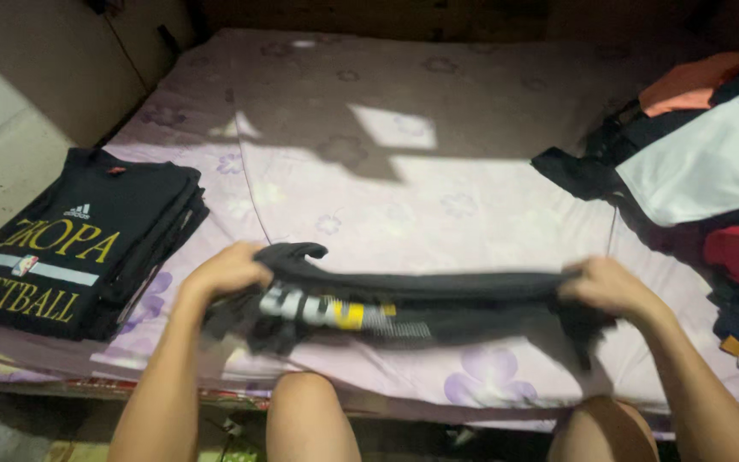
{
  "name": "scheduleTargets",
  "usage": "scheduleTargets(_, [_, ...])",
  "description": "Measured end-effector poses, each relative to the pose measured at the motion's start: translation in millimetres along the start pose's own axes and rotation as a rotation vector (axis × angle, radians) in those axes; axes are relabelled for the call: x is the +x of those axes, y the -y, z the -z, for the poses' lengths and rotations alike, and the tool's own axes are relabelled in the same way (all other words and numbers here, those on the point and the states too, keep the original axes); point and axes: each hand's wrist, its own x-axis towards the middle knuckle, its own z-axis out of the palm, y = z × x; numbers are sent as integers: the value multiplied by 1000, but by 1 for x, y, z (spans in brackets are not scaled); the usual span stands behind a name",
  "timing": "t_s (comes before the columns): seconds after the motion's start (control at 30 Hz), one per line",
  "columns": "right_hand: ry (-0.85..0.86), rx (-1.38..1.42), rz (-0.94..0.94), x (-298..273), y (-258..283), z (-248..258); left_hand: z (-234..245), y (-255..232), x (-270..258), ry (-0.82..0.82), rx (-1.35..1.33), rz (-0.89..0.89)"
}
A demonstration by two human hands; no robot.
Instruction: The person folds several t-shirts one by one on a bed. They smooth each shirt, fold the sleeves and sides, then fold the bottom up to create a neat stack.
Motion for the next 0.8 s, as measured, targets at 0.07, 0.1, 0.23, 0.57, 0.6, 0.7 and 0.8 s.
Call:
scheduleTargets(0.07, [-563, -111, -31, 28, 32, 9, 4, -27, 37, -394, 226, 21])
scheduleTargets(0.1, [-849, -81, 84, 39, 47, 16, 7, -39, 51, -699, 255, -16])
scheduleTargets(0.23, [-1185, -22, 236, 70, 79, 41, 25, -71, 89, -1032, -25, -437])
scheduleTargets(0.57, [-805, -604, 71, 47, -43, -93, -56, 31, 41, -757, 450, -406])
scheduleTargets(0.6, [-795, -565, 27, 42, -56, -102, -64, 39, 34, -781, 365, -295])
scheduleTargets(0.7, [-805, -383, -37, 31, -81, -115, -84, 48, 11, -830, 146, -98])
scheduleTargets(0.8, [-906, -232, -64, 29, -84, -117, -102, 34, -1, -858, 102, -214])
